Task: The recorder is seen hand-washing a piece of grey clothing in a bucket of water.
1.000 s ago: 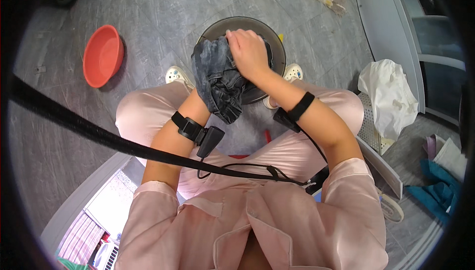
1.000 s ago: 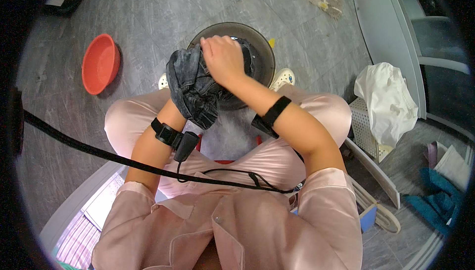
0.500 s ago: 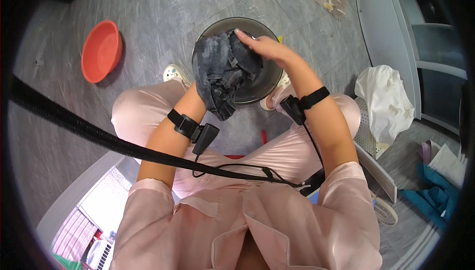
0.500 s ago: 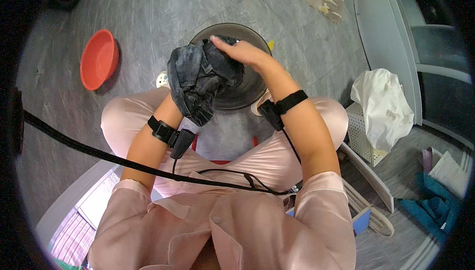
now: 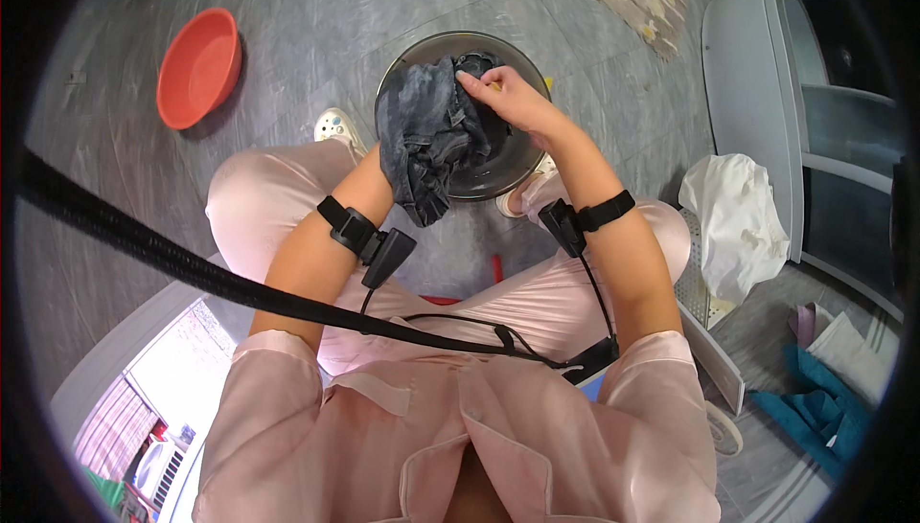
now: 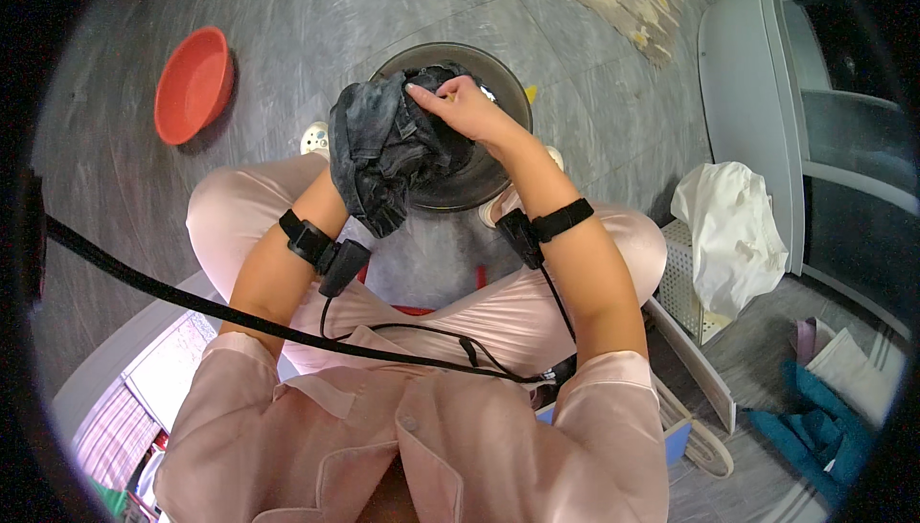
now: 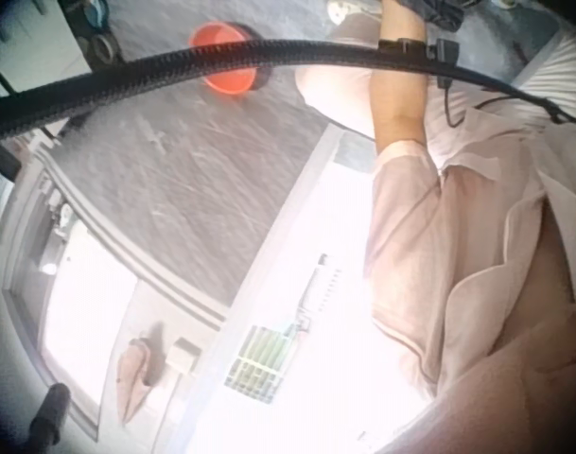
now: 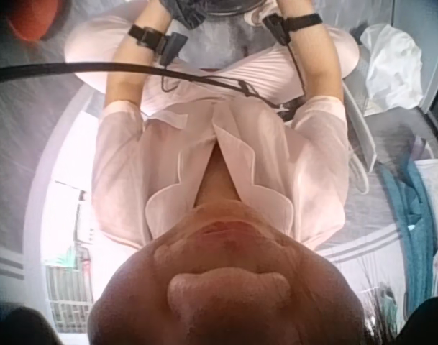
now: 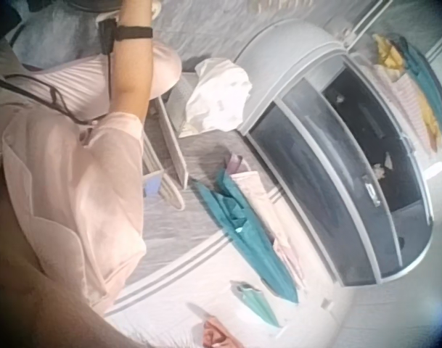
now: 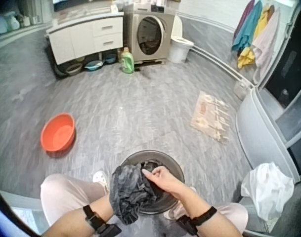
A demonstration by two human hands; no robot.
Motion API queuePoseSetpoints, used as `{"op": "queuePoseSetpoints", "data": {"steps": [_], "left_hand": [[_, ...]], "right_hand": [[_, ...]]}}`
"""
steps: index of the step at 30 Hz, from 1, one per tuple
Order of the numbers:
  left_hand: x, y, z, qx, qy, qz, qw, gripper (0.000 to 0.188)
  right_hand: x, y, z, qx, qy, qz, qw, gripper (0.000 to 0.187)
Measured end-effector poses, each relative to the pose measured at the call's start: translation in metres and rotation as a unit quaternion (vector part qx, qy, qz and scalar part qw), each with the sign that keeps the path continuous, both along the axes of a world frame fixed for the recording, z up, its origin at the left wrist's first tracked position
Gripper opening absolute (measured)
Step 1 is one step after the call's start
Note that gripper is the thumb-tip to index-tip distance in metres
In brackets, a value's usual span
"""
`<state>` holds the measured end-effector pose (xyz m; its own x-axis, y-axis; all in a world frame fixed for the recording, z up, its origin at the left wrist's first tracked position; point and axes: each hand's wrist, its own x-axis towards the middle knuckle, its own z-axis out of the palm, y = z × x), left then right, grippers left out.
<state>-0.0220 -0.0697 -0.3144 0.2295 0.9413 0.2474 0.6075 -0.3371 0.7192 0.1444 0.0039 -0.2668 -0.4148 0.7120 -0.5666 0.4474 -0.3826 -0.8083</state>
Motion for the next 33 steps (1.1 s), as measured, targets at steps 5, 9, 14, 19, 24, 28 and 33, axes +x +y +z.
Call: {"op": "queuePoseSetpoints", "data": {"steps": [5,9,14,19,24,28,33], "left_hand": [[0.004,0.008,0.035,-0.065,0.1,-0.022,0.993,0.038],[0.002,0.021,-0.01,0.023,0.028,-0.012,0.999,0.032],[-0.001,0.015,-0.01,-0.044,-0.189,-0.031,0.981,0.034],[-0.012,0.022,0.002,-0.269,-0.411,0.03,0.871,0.033],[-0.023,0.037,0.012,-0.479,-0.681,0.153,0.532,0.033],[-0.006,0.043,0.026,-0.21,-0.377,0.186,0.883,0.067],[0.012,0.033,0.028,-0.156,-0.178,0.206,0.95,0.101]], "right_hand": [[0.015,0.005,-0.003,0.047,-0.047,0.073,0.995,0.047],[0.016,0.004,-0.031,0.003,0.011,0.11,0.994,0.042],[0.019,0.002,-0.02,-0.038,0.117,0.067,0.99,0.031],[0.027,0.017,0.004,-0.149,0.208,-0.036,0.966,0.028],[0.038,0.035,0.048,-0.075,0.223,-0.091,0.968,0.021],[0.031,0.035,0.043,0.01,0.152,-0.047,0.987,0.023],[0.028,0.033,0.024,0.009,0.107,-0.028,0.994,0.033]]}}
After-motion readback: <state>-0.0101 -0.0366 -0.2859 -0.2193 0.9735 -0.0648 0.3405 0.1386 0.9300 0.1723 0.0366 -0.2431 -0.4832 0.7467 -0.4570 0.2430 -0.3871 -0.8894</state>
